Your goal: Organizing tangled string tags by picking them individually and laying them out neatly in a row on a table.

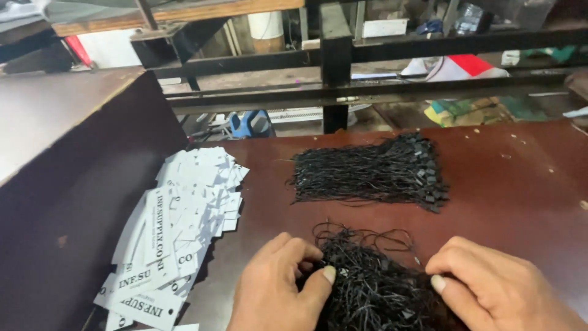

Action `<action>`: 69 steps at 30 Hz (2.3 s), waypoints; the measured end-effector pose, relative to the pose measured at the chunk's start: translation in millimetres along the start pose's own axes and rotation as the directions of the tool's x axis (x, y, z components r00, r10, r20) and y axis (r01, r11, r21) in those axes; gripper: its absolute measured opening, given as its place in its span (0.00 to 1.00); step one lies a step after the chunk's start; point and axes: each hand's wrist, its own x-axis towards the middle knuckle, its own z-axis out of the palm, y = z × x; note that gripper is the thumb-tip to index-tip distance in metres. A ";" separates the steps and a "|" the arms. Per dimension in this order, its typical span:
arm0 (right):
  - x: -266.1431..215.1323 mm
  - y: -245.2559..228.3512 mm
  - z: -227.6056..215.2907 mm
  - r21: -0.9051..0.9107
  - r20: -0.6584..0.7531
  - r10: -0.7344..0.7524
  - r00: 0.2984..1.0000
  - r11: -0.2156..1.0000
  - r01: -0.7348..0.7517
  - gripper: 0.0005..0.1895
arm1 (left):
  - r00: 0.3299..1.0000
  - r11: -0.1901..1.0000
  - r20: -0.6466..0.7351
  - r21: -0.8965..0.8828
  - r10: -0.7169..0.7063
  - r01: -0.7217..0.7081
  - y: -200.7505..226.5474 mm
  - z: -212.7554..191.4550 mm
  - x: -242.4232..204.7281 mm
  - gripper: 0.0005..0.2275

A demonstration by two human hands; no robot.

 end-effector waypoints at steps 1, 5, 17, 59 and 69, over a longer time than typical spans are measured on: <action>-1.7 -3.6 -2.1 0.002 0.003 0.009 1.000 1.000 -0.009 0.06 | 1.000 1.000 0.009 0.005 -0.001 0.001 -2.9 3.2 3.8 0.09; -3.6 -25.1 -6.3 0.054 -0.065 0.194 0.979 0.980 -0.191 0.05 | 0.977 0.983 -0.111 0.013 0.181 -0.181 -22.5 17.9 13.5 0.10; -2.1 -28.0 -8.6 0.047 -0.209 0.051 0.977 0.998 -0.042 0.09 | 0.981 0.984 -0.131 -0.092 0.141 -0.153 -7.7 5.7 8.4 0.11; -11.8 -30.8 -1.3 0.254 -0.242 0.210 0.947 0.956 -0.147 0.08 | 0.915 0.970 0.351 -0.206 0.198 -0.131 78.0 34.0 -5.8 0.06; -16.3 -1.2 8.6 0.387 0.005 0.268 0.963 0.888 -0.249 0.06 | 0.907 0.943 0.283 -0.209 0.311 -0.258 68.6 45.1 -3.4 0.02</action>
